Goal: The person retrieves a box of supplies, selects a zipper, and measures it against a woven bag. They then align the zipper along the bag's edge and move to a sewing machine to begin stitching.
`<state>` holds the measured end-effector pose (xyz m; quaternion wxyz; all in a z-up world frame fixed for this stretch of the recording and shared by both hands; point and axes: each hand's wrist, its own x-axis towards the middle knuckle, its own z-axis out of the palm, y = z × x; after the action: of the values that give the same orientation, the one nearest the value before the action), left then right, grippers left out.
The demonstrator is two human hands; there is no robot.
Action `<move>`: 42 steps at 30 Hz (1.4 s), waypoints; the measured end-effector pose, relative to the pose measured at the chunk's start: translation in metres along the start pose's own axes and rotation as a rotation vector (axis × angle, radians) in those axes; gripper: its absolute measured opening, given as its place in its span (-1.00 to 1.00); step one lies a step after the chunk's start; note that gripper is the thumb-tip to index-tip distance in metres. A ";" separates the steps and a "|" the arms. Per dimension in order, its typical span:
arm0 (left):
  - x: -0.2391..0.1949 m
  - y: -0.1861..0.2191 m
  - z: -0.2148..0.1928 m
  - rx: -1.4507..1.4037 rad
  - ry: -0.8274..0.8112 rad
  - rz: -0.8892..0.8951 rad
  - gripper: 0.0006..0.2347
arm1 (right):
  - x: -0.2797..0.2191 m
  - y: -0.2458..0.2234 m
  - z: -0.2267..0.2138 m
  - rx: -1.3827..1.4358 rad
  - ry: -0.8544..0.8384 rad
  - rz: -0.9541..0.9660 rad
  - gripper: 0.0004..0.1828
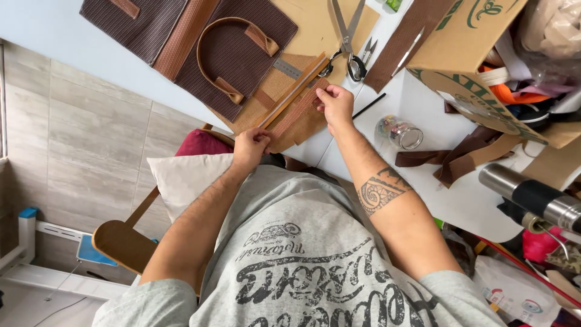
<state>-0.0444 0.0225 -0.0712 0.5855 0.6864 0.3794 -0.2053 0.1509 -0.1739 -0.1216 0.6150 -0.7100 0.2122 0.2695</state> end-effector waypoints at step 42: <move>0.002 -0.034 -0.003 0.426 0.470 0.192 -0.79 | -0.004 -0.037 0.009 -0.501 0.095 -0.189 -0.87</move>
<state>-0.0700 0.0272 -0.0936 0.3421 0.8545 0.3862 -0.0601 0.1702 -0.1594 -0.0918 0.4317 -0.8686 0.1005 0.2214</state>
